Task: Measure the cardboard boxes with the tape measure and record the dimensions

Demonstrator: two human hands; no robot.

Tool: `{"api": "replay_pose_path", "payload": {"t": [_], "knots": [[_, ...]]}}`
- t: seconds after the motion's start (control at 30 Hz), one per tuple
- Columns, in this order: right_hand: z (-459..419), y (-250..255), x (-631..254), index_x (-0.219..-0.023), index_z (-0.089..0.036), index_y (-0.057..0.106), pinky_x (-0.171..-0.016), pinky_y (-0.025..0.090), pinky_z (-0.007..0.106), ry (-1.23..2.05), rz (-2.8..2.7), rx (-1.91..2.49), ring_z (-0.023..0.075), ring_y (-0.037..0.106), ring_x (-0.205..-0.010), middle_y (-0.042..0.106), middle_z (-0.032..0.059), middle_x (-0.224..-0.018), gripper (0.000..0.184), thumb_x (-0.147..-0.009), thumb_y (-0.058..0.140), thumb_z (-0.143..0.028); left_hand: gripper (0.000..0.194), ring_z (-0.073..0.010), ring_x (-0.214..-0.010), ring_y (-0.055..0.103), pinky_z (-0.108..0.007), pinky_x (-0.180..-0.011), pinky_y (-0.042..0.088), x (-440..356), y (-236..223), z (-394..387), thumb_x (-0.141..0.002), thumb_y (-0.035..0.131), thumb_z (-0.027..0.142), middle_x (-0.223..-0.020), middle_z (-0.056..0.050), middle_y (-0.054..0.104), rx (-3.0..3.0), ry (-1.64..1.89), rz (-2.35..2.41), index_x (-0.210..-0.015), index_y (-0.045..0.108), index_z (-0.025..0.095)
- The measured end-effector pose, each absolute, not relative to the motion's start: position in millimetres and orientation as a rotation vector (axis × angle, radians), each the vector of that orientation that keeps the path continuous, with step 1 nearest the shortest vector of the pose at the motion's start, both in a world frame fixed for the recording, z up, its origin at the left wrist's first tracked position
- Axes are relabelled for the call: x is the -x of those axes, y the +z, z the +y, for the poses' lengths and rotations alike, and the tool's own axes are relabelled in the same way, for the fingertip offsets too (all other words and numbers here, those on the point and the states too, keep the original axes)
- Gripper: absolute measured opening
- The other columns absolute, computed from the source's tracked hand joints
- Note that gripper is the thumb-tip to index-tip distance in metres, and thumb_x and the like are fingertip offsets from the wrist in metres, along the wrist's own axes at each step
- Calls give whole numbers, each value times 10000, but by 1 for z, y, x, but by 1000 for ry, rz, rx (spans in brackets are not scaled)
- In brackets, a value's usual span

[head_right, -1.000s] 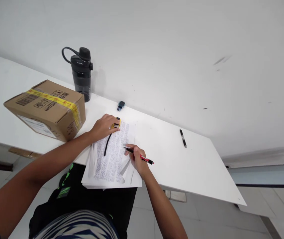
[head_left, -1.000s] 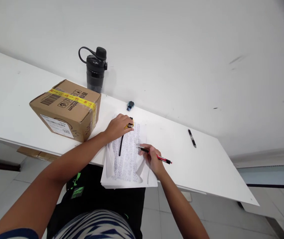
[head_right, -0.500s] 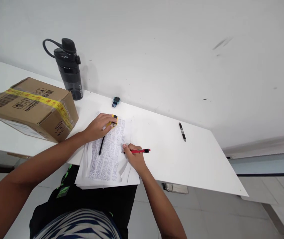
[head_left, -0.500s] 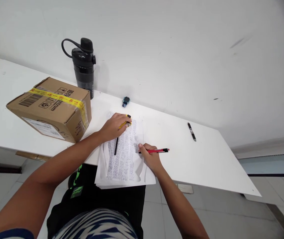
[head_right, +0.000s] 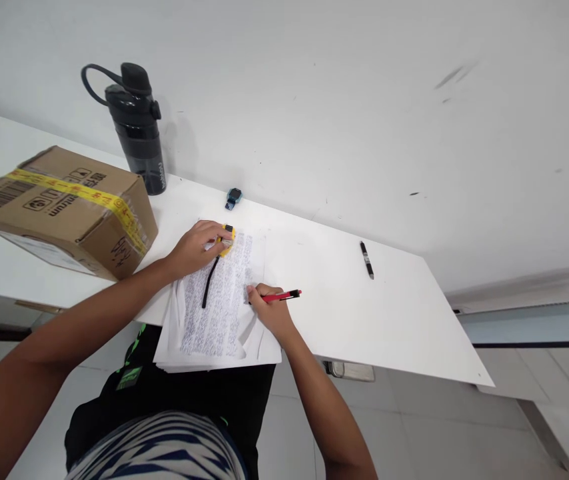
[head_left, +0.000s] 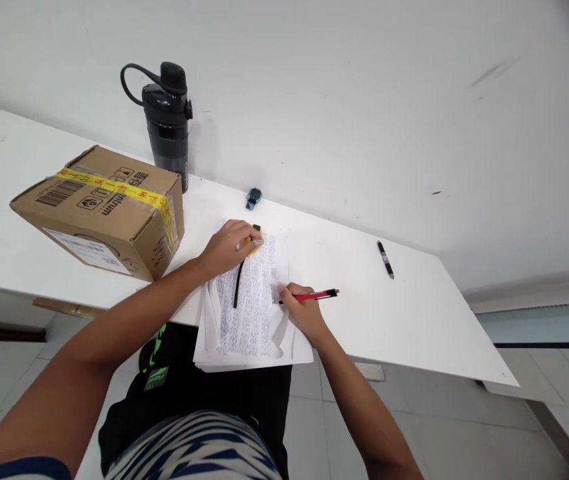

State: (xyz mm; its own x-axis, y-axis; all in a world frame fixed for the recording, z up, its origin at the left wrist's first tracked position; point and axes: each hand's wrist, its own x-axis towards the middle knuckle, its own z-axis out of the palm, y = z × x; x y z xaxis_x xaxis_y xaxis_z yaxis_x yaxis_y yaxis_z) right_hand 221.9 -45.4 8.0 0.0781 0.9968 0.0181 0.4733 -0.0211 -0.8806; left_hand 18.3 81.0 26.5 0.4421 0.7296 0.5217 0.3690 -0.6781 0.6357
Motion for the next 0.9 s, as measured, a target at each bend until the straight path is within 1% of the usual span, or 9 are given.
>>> {"api": "replay_pose_path", "payload": {"t": [0.17, 0.37, 0.57, 0.63, 0.73, 0.8, 0.9], "knots": [[-46, 5, -223, -499, -210, 459, -536, 369, 283, 809, -1469, 1592, 144, 438, -547, 484, -7, -519, 465, -856, 552, -493, 175, -215, -1065, 551, -344, -895, 447, -18, 29, 82, -876, 525, 271, -1009, -27, 680, -2254, 1128, 981, -984, 655, 226], [-49, 8, -221, -539, -202, 540, -571, 385, 290, 863, -1479, 1599, 158, 483, -583, 525, 2, -552, 422, -860, 560, -476, 190, -207, -1014, 563, -320, -851, 436, -18, 34, 81, -920, 487, 318, -987, -28, 675, -2255, 1093, 1034, -952, 638, 206], [-51, 10, -219, -510, -210, 487, -554, 346, 296, 844, -1460, 1594, 147, 415, -555, 451, -14, -523, 436, -866, 546, -455, 186, -195, -970, 545, -307, -828, 443, -18, 31, 84, -927, 486, 323, -892, -25, 640, -2206, 1112, 1012, -871, 615, 202], [-51, 10, -219, -503, -214, 459, -544, 328, 297, 822, -1443, 1606, 142, 392, -542, 428, -21, -515, 443, -865, 544, -456, 180, -193, -968, 540, -309, -832, 445, -18, 29, 86, -926, 491, 318, -894, -27, 639, -2208, 1129, 983, -859, 611, 202], [-50, 10, -218, -487, -218, 413, -526, 312, 293, 878, -1451, 1586, 133, 370, -519, 391, -31, -501, 456, -852, 554, -452, 172, -193, -976, 542, -316, -845, 447, -18, 28, 87, -925, 498, 311, -914, -31, 650, -2214, 1156, 945, -858, 612, 202], [-49, 9, -218, -487, -217, 413, -521, 317, 288, 903, -1448, 1565, 130, 376, -518, 392, -32, -502, 454, -850, 554, -449, 174, -193, -969, 549, -325, -857, 445, -18, 29, 88, -926, 493, 306, -907, -30, 654, -2224, 1169, 931, -849, 610, 203], [-49, 9, -218, -493, -213, 434, -512, 322, 282, 851, -1429, 1567, 128, 375, -513, 402, -30, -498, 448, -854, 546, -455, 196, -194, -945, 558, -342, -880, 436, -18, 31, 89, -933, 477, 314, -880, -26, 653, -2241, 1169, 915, -820, 597, 206]]}}
